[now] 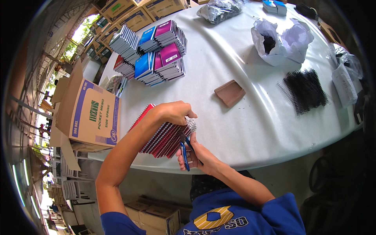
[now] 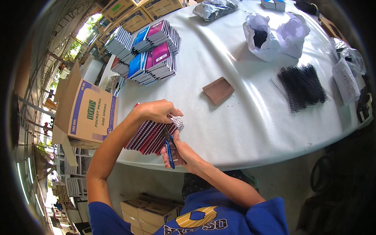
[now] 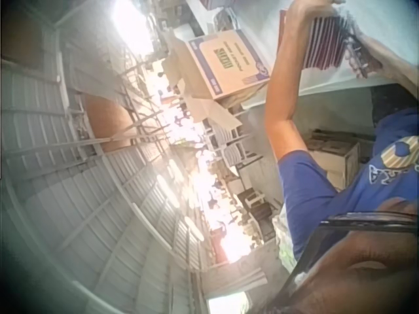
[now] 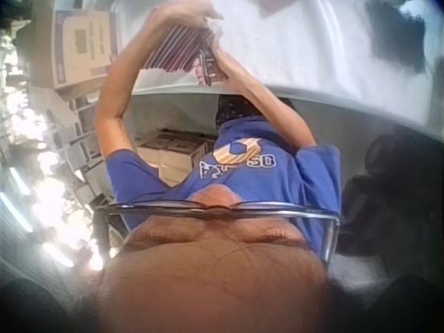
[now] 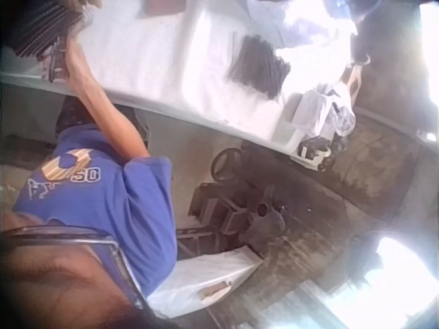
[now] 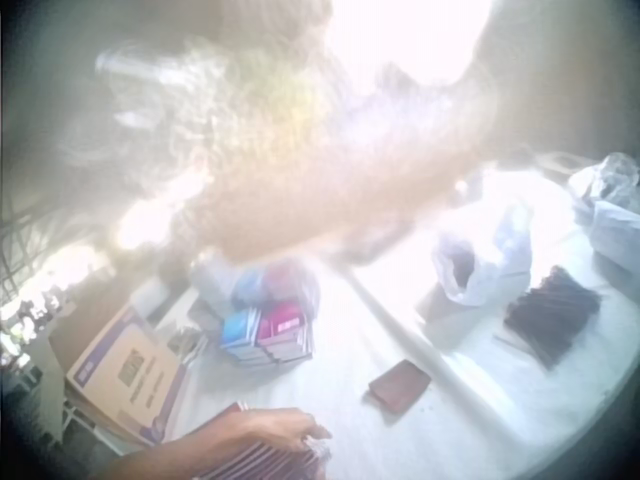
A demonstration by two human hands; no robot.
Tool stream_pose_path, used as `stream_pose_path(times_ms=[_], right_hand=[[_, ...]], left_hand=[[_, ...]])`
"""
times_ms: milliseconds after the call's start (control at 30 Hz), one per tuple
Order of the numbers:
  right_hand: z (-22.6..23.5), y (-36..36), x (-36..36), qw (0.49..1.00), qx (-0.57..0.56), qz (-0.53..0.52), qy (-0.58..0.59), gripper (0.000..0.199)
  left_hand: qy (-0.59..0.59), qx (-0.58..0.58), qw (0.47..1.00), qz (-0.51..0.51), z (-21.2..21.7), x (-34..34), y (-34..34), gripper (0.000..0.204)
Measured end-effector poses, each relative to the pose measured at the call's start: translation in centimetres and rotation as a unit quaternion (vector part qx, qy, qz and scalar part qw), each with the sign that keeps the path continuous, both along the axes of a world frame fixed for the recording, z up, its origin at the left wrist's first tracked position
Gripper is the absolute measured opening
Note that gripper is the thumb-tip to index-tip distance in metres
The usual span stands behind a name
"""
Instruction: The person inserts a spiral binding into the holes of stacked notebook covers and pages by hand, then uses pliers to cut and crimp the ends of the spiral wire.
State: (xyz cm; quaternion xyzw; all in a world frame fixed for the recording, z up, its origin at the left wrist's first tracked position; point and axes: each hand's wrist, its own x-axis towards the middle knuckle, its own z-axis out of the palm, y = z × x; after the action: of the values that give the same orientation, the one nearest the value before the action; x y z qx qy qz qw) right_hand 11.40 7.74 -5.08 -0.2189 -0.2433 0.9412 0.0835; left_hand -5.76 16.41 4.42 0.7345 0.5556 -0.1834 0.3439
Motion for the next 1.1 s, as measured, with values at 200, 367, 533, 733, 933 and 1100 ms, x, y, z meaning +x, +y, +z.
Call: stream_pose_path(times_ms=[200,367,533,733,933,1100], right_hand=[[-0.6,0.4,-0.6,1.000,-0.020,0.009,-0.004,0.081],[-1.4,1.2,-1.1,0.996,-0.066,0.038,0.046,0.077],[-0.8,0.4,-0.5,0.999,-0.019,0.030,-0.001,0.078],[-1.7,0.8,-0.4,1.000,-0.010,0.013,-0.012,0.080],[-0.7,0.7,0.0,0.999,-0.010,0.037,-0.014,0.079],[-1.3,1.0,-0.5,0.999,-0.008,0.014,-0.031,0.077]], left_hand=[[0.016,-0.018,1.000,0.018,0.1,0.1,0.1,0.047],[0.051,-0.028,0.998,0.016,0.5,0.6,0.3,0.046],[0.071,0.012,0.997,-0.017,-0.4,1.3,0.1,0.056],[0.078,0.003,0.997,0.002,-1.2,1.0,0.2,0.060],[0.078,0.010,0.997,0.006,-1.3,0.5,0.0,0.061],[0.087,0.012,0.996,0.004,-1.2,0.9,0.1,0.061]])
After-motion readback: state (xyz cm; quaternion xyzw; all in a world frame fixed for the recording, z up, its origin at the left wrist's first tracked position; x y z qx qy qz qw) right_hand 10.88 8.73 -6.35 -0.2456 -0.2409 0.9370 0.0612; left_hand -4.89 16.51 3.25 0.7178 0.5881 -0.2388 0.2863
